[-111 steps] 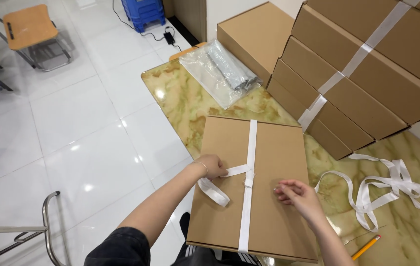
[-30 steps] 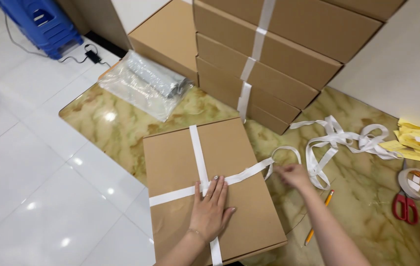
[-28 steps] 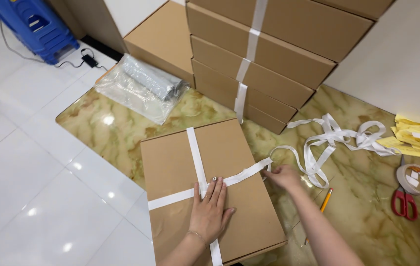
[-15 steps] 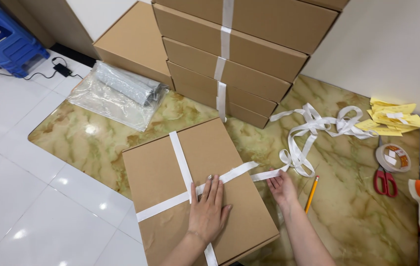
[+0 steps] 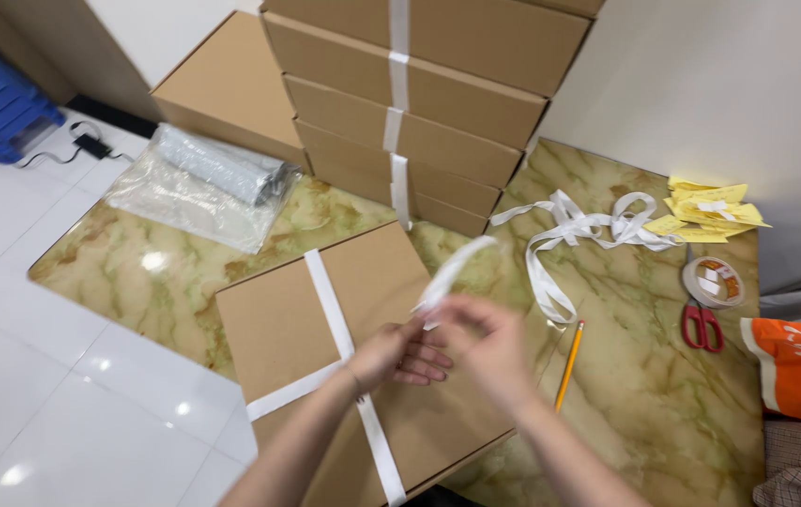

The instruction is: The person ties a white ribbon around a brown cardboard box, creates a bow, and writes a holiday greeting on a yellow sticky note using a pencil before sticking it onto the box.

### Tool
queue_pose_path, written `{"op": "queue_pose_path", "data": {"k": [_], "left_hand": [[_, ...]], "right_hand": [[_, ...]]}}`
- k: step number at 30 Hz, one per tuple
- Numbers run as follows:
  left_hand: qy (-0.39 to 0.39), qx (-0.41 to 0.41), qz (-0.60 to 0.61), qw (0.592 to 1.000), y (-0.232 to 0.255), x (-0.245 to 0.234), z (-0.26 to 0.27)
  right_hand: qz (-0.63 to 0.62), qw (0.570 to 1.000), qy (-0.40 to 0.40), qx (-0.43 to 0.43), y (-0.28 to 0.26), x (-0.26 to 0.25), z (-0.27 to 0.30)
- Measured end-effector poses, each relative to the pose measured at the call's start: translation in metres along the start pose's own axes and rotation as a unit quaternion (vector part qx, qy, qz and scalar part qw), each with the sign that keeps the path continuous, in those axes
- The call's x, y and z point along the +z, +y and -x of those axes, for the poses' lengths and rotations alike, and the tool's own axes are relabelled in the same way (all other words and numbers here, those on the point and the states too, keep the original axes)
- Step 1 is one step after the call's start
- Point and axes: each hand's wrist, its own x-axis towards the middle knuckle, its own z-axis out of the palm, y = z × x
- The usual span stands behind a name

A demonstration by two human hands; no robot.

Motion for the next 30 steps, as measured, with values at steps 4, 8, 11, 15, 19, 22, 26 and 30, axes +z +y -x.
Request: {"op": "queue_pose_path", "data": {"k": [4, 8, 11, 15, 19, 22, 26, 30], "left_hand": [[-0.119, -0.067, 0.103, 0.985, 0.010, -0.035, 0.036], [-0.045, -0.076, -0.023, 0.996, -0.019, -0.062, 0.063], [-0.019, -0.021, -0.044, 0.999, -0.060, -0.086, 0.092], [0.009, -0.057, -0.024, 0.998, -0.073, -0.085, 0.149], [0.024, -0.011, -0.057, 0.998, -0.082, -0.093, 0.183], [0.039, -0.046, -0.087, 0.994, -0.084, -0.102, 0.197], [0.103, -0.016, -0.086, 0.991, -0.099, -0.106, 0.190], [0.105, 0.027, -0.071, 0.992, -0.094, -0.083, 0.166]], "right_hand": [[0.112, 0.908, -0.223, -0.336, -0.002, 0.061, 0.063], [0.111, 0.814, -0.423, -0.381, 0.013, 0.077, 0.093], [0.037, 0.849, -0.428, -0.306, 0.012, 0.079, 0.083], [0.223, 0.884, -0.353, -0.212, 0.023, 0.093, 0.040], [0.243, 0.794, -0.555, -0.046, -0.015, 0.124, 0.047], [0.202, 0.799, -0.567, 0.005, 0.013, 0.139, 0.045], [0.152, 0.827, -0.541, 0.016, 0.033, 0.122, 0.026], [0.154, 0.822, -0.530, 0.137, 0.032, 0.090, 0.018]]}}
